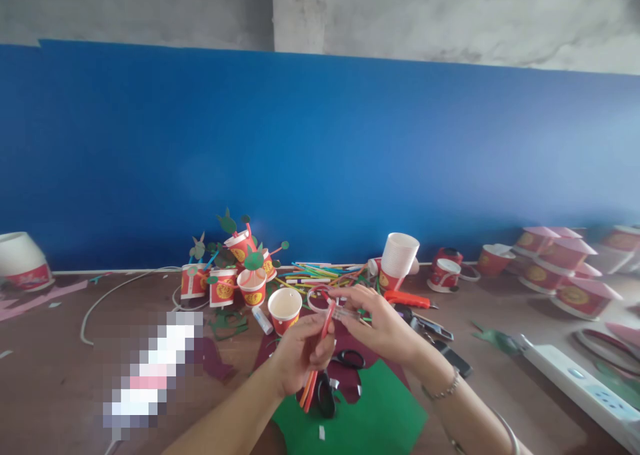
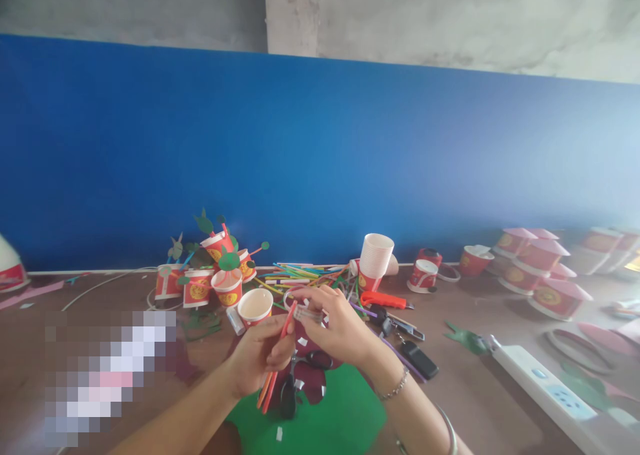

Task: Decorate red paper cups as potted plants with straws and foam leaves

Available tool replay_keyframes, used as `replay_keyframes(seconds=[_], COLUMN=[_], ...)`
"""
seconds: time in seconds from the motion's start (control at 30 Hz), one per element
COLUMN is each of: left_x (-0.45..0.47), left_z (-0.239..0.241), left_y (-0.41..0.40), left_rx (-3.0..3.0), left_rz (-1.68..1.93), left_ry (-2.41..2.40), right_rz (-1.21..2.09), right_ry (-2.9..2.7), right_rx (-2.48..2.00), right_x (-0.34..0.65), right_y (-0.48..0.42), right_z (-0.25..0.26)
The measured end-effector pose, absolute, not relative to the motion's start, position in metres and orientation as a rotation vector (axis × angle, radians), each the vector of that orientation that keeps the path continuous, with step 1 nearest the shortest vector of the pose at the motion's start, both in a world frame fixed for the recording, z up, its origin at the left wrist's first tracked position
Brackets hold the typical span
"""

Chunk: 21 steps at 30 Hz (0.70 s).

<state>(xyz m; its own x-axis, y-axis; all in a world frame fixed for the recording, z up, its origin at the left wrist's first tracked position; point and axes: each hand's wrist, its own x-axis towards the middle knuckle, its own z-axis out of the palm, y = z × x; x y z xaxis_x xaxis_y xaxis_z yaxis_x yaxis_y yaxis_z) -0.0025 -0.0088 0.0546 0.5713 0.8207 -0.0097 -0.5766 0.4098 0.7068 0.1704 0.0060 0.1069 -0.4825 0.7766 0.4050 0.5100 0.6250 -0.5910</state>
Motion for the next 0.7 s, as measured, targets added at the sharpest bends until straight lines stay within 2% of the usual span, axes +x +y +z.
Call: replay_keyframes(seconds=[0.17, 0.37, 0.57, 0.7], left_x=[-0.007, -0.006, 0.007, 0.013], left_z=[0.056, 0.054, 0.055, 0.052], left_y=[-0.008, -0.007, -0.01, -0.011], left_rx=[0.709, 0.718, 0.783, 1.1], left_rz=[0.786, 0.786, 1.078, 1.33], left_ry=[0.306, 0.348, 0.594, 0.733], right_rz=[0.611, 0.477, 0.455, 0.455], right_ry=[-2.181, -2.22, -2.113, -2.095], right_rx=[-0.942, -1.025, -1.186, -1.224], right_x=[0.169, 0.165, 0.163, 0.161], right_y=[0.003, 0.001, 0.003, 0.004], right_z=[0.11, 0.111, 0.108, 0.107])
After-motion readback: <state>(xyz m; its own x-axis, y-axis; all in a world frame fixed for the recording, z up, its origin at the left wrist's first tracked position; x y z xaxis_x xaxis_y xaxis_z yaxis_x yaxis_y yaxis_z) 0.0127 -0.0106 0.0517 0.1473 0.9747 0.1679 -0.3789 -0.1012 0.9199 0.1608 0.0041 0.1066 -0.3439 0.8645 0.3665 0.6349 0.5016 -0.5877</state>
